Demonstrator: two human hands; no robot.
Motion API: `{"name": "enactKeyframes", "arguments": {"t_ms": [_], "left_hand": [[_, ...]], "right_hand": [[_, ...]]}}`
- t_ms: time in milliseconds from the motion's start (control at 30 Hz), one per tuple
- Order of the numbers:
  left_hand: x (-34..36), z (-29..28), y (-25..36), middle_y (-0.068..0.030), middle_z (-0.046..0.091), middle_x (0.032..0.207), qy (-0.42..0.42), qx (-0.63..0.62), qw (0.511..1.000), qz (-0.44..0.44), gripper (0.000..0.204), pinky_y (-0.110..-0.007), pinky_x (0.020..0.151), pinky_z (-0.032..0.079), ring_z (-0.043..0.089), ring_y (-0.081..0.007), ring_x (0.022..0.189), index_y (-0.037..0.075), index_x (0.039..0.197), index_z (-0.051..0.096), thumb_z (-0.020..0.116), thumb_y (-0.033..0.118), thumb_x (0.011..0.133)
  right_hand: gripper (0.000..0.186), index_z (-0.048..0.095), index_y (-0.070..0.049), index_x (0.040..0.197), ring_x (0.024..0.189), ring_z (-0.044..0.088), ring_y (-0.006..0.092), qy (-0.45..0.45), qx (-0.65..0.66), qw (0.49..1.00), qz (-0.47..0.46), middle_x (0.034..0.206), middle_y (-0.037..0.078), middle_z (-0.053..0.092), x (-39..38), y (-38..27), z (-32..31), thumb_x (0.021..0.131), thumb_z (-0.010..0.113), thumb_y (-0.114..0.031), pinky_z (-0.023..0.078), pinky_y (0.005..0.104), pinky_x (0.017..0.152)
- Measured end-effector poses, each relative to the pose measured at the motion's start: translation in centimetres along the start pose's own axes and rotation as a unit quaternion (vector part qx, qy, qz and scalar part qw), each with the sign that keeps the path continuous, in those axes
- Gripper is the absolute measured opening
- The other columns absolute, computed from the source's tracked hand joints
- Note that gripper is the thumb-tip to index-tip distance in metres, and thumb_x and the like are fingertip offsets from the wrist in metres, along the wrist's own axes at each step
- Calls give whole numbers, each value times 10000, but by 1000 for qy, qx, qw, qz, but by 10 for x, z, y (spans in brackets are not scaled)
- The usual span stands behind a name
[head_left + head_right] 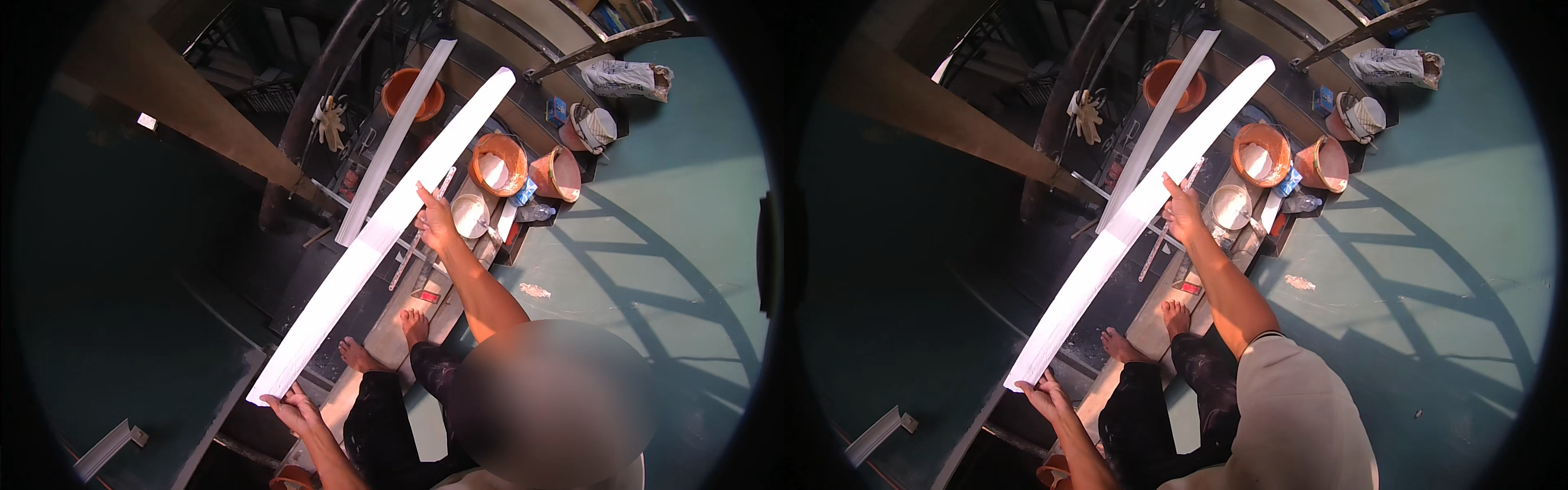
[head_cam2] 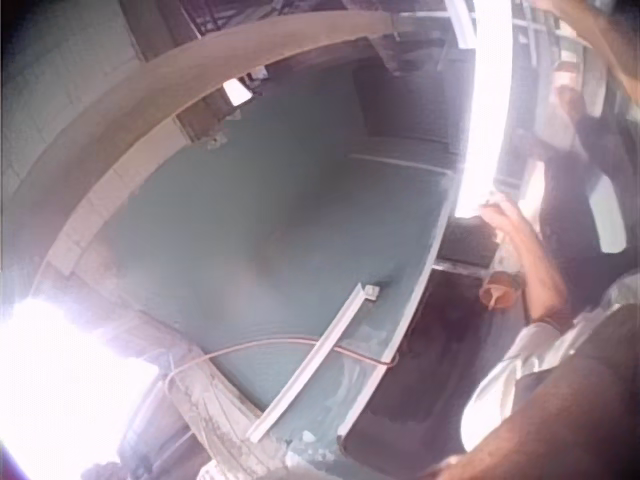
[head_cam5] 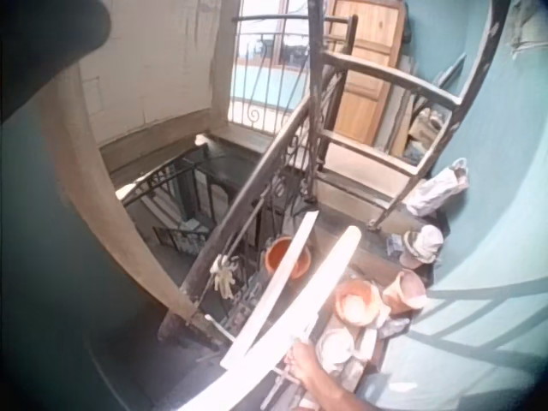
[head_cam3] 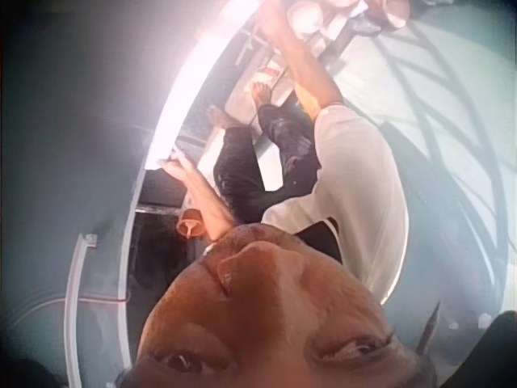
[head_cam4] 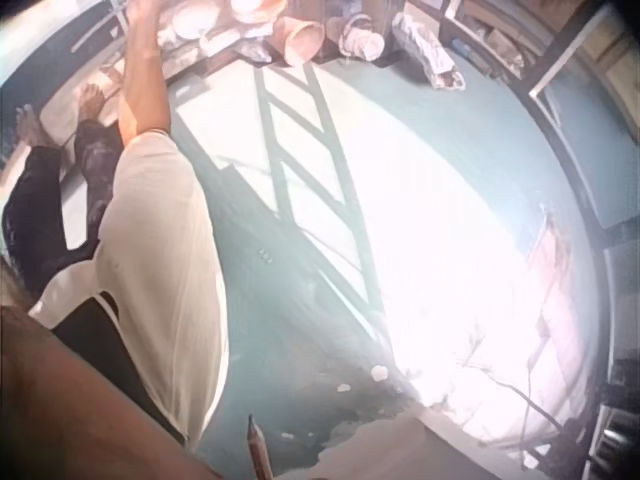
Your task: The person applies adhesive to a white ceiling molding strip and positions it along the ceiling edge. They press the strip into place, mark alignment points with a pencil, and adjust the strip to ensure a proper fit.
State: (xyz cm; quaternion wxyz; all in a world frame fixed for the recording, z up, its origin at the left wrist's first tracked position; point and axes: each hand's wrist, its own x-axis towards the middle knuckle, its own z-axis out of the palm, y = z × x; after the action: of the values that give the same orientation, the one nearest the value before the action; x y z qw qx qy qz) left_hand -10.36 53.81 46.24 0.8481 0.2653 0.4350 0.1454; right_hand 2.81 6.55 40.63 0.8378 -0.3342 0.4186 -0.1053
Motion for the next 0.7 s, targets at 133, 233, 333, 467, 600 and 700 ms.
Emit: {"name": "enactKeyframes", "arguments": {"t_ms": [133, 233, 333, 467, 600, 700], "left_hand": [[75, -28, -119, -177, 511, 1529, -30, -29, 998, -48, 545, -541, 1245, 332, 482, -322, 1422, -6, 1476, 451, 603, 292, 1045], [119, -55, -195, -168, 530, 1511, -41, 32, 996, -73, 534, -548, 1237, 343, 491, -313, 1417, -2, 1454, 472, 636, 273, 1027], [158, -88, -259, -173, 513, 1513, -91, 51, 988, -116, 495, -581, 1209, 373, 492, -316, 1416, 17, 1442, 454, 635, 229, 1032], [205, -123, -323, -143, 532, 1500, -138, 35, 975, -171, 455, -584, 1190, 398, 506, -297, 1403, 42, 1436, 460, 627, 181, 1036], [230, -139, -362, -136, 551, 1481, -176, 12, 964, -199, 419, -552, 1181, 430, 523, -290, 1384, 36, 1413, 499, 622, 176, 1038], [243, -148, -376, -184, 564, 1462, -212, 8, 958, -193, 446, -506, 1192, 434, 534, -302, 1372, -12, 1422, 495, 618, 177, 1038]], "right_hand": [[252, 547, -150, 1096, 466, 353, 14, -2, -3, 997, -72, 758, -68, 507, 114, 34, -44, 959, 746, -220, 243, 203, 378], [226, 560, -103, 1087, 485, 411, 50, -7, -32, 993, -115, 804, -22, 578, 199, 54, -70, 961, 733, -175, 247, 209, 381], [180, 582, -95, 1054, 485, 419, 55, -6, -80, 987, -138, 789, -12, 593, 267, 62, -101, 967, 724, -164, 254, 221, 390], [156, 595, -85, 1014, 474, 402, 49, -21, -98, 981, -168, 749, -14, 573, 336, 72, -138, 961, 730, -141, 258, 226, 391], [158, 568, -92, 964, 468, 366, 51, -26, -91, 984, -153, 711, -22, 517, 376, 82, -155, 968, 722, -126, 261, 232, 381], [183, 552, -89, 978, 476, 375, 59, -17, -66, 987, -142, 706, -20, 514, 387, 92, -158, 962, 730, -127, 266, 247, 390]]}}
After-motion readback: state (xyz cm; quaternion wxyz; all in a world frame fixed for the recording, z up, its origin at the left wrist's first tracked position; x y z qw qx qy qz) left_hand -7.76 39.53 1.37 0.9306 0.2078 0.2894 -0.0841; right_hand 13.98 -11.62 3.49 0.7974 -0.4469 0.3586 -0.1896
